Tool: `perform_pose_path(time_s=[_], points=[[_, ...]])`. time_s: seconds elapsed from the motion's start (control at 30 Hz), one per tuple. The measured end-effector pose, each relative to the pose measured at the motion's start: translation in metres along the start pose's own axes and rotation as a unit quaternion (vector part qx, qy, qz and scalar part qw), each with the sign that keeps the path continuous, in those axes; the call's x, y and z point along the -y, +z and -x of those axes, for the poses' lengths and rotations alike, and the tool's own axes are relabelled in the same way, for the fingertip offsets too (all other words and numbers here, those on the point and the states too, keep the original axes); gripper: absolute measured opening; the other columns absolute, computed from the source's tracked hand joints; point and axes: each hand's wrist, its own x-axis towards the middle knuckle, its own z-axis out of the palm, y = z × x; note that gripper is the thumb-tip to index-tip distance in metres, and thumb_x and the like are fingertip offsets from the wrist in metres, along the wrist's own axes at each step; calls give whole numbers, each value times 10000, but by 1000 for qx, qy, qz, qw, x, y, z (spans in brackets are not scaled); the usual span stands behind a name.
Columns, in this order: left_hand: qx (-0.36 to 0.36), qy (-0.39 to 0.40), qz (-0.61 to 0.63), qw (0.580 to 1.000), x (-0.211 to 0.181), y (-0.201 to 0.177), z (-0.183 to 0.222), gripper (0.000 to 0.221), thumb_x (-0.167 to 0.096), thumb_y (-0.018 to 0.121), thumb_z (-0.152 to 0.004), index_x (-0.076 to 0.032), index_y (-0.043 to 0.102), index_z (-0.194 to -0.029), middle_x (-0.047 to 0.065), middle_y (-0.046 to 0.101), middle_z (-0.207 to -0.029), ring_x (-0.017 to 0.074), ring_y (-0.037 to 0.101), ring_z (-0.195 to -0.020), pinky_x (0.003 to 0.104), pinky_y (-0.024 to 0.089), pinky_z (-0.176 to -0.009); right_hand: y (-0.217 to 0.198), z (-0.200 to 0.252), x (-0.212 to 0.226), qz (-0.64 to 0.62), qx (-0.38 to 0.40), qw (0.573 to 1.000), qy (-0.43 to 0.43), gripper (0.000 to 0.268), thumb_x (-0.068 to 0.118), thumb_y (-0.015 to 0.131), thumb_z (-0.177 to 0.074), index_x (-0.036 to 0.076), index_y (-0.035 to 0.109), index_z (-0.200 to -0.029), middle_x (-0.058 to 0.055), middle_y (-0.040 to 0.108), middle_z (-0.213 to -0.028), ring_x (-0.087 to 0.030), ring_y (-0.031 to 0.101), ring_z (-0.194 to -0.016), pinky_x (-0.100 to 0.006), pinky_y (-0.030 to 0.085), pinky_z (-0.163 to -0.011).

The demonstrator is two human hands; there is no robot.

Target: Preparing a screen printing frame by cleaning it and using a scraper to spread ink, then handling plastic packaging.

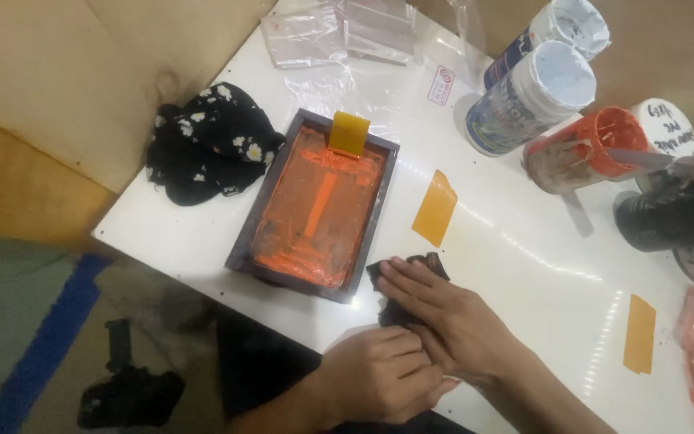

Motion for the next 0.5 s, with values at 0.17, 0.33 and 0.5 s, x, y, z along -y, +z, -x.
perform_pose_path(time_s=[0.17,0.33,0.5], points=[[14,-3,-33,999,2,5,9,381,-158,705,-1080,-82,562,-735,27,467,-619,209,437,-593,328,338,-540,-24,-21,-27,10,-14,998,54,573,61,497,-918,34,490,-1490,-159,489,-1565,-330,423,-1487,-442,249,-1273],[5,-3,-34,999,1,4,9,392,-139,718,-1072,-78,545,-726,26,447,-612,197,419,-592,307,345,-534,-24,-28,-27,17,-21,994,102,600,12,474,-897,32,484,-1496,-135,473,-1577,-304,371,-1510,-435,226,-1271],[-2,-9,-18,1000,1,5,9,377,-155,707,-1077,-69,579,-733,56,513,-644,234,471,-588,341,393,-589,-11,-6,-11,16,23,999,-18,519,142,488,-988,22,483,-1493,-140,474,-1585,-321,395,-1509,-453,278,-1264]])
